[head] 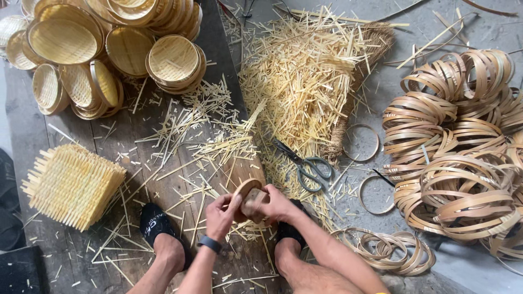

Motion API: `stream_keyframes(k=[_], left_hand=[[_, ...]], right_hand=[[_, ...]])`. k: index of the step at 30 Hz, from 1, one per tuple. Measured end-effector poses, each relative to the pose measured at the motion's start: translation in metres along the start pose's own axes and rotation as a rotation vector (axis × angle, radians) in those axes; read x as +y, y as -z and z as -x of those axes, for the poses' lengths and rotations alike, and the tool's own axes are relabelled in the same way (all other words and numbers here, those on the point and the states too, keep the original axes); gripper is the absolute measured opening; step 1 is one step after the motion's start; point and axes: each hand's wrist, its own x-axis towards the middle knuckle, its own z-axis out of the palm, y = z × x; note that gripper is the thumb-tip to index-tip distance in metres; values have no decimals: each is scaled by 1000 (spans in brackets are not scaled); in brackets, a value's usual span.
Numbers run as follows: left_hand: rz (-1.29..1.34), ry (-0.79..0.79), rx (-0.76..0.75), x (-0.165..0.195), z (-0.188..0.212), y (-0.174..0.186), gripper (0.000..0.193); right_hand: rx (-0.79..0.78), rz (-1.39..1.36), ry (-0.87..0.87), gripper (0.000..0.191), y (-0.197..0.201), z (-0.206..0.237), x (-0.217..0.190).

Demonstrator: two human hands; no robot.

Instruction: The person sits on the floor assembling small woven bamboo baskets. They trim bamboo strips with scissors, bend and weave strips into the basket walls, apply glue from a bottle, press a woven panel into place, and fit a bamboo rim ring around the basket edge.

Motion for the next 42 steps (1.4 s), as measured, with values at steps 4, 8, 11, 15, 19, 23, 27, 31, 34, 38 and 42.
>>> stream_keyframes(k=[4, 8, 11, 15, 19, 23, 27, 31, 34, 38, 42], left_hand=[[93, -115, 145, 21, 5, -32, 48], [60, -108, 211, 34, 6, -42, 54], [17, -77, 221, 36, 2, -38, 51], [14, -145, 251, 29, -6, -36, 48], [111, -157, 232, 14, -18, -40, 48], [-4, 62, 211, -11, -45, -24, 58], [-142, 238, 148, -24, -74, 14, 50], [-83, -278, 375, 24, -130, 88, 45], [643, -274, 600, 89, -156, 156, 43], [724, 45, 362, 139, -150, 173, 39], [228, 106, 44, 101, -111, 90, 23]], right_hand=[[156, 39, 79, 69, -16, 7, -8], [139, -352, -84, 61, -27, 17, -11], [188, -362, 28, 54, -32, 16, -10], [210, -309, 109, 49, -32, 5, 0], [199, -334, 173, 43, -26, 1, 12], [14, -546, 190, 40, -7, 11, 18], [-83, -675, 243, 38, 18, 25, 22], [16, -680, 235, 35, 32, 29, 25], [47, -743, 207, 32, 36, 29, 30], [43, -753, 175, 31, 32, 23, 34], [3, -680, 215, 39, 21, 19, 26]])
